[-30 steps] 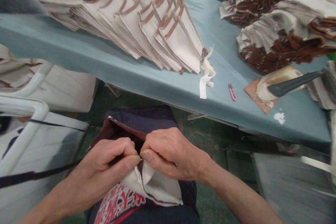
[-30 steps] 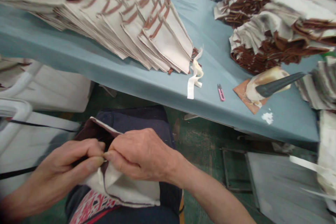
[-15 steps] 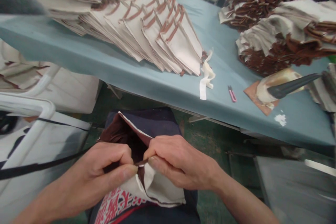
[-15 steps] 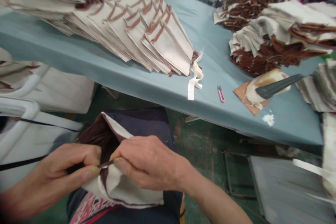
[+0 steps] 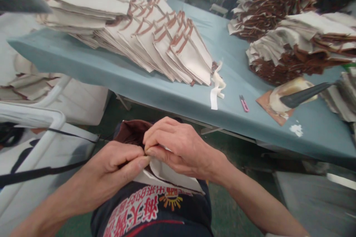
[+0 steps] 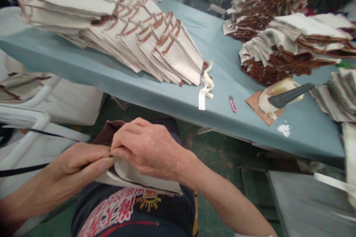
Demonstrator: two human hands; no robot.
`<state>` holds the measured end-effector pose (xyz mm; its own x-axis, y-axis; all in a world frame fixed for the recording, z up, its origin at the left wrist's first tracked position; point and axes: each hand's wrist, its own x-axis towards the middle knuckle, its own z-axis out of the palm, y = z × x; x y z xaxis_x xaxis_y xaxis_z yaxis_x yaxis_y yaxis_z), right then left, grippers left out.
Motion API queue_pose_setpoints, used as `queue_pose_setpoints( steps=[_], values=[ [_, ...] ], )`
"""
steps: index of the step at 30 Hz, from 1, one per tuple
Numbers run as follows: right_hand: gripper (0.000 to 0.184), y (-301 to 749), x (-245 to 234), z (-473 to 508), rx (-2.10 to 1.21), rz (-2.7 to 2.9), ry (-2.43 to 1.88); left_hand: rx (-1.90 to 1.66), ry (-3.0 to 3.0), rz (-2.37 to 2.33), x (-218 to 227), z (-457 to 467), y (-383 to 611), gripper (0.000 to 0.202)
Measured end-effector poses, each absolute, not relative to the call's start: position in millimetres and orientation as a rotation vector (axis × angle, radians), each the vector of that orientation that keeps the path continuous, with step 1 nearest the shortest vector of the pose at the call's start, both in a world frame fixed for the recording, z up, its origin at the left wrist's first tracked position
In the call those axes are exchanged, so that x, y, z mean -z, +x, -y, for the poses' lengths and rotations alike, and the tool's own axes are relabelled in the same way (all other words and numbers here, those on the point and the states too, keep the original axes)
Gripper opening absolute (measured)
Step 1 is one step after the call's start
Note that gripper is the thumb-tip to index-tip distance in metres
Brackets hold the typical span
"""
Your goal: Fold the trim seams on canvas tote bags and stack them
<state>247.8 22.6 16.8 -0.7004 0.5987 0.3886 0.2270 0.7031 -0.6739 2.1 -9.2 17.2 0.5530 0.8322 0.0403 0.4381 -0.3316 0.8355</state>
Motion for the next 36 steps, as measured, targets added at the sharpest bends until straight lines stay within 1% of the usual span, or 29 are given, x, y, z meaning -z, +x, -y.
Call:
queue_pose_setpoints(
  steps=[3, 5, 8, 11, 15, 20, 26, 30, 33, 36],
  values=[
    [0.01, 245.3, -23.9, -16.3, -0.895, 2.139, -0.815, -0.692, 1.93, -1.041, -17.7, 5.7, 8.2, 0.052],
    [0.006, 242.5, -27.2, -7.2, -1.001, 2.022, -0.998, -0.777, 1.898, -1.12, -15.2, 5.6, 11.6, 0.049],
    [0.009, 234.7, -23.8, 5.2, -1.123, 1.878, -1.216, -0.847, 1.884, -1.205, -6.0, 8.5, 15.6, 0.045],
    [0.012, 225.2, -13.7, 9.9, -1.148, 1.757, -1.333, -0.917, 1.927, -1.248, 6.3, 13.0, 19.8, 0.044],
    [0.012, 217.2, -5.2, 7.8, -1.255, 1.6, -1.409, -1.032, 2.015, -1.289, 17.4, 16.2, 26.2, 0.041],
    [0.012, 215.5, -1.5, 3.2, -1.457, 1.439, -1.427, -1.117, 2.119, -1.341, 14.9, 11.5, 37.0, 0.038],
    [0.008, 222.5, 7.8, 9.5, -1.513, 1.393, -1.355, -1.109, 1.848, -1.418, 11.0, 16.7, 50.0, 0.039],
    [0.013, 226.5, 15.4, 23.9, -1.432, 1.373, -1.247, -1.05, 1.597, -1.436, 15.6, 25.2, 54.3, 0.04],
    [0.021, 224.1, 23.3, 33.3, -1.234, 1.397, -1.192, -0.914, 1.373, -1.397, 22.2, 27.6, 54.0, 0.047],
    [0.025, 219.8, 29.7, 38.3, -1.06, 1.423, -1.13, -0.888, 1.26, -1.389, 24.9, 27.0, 53.5, 0.052]
  ],
)
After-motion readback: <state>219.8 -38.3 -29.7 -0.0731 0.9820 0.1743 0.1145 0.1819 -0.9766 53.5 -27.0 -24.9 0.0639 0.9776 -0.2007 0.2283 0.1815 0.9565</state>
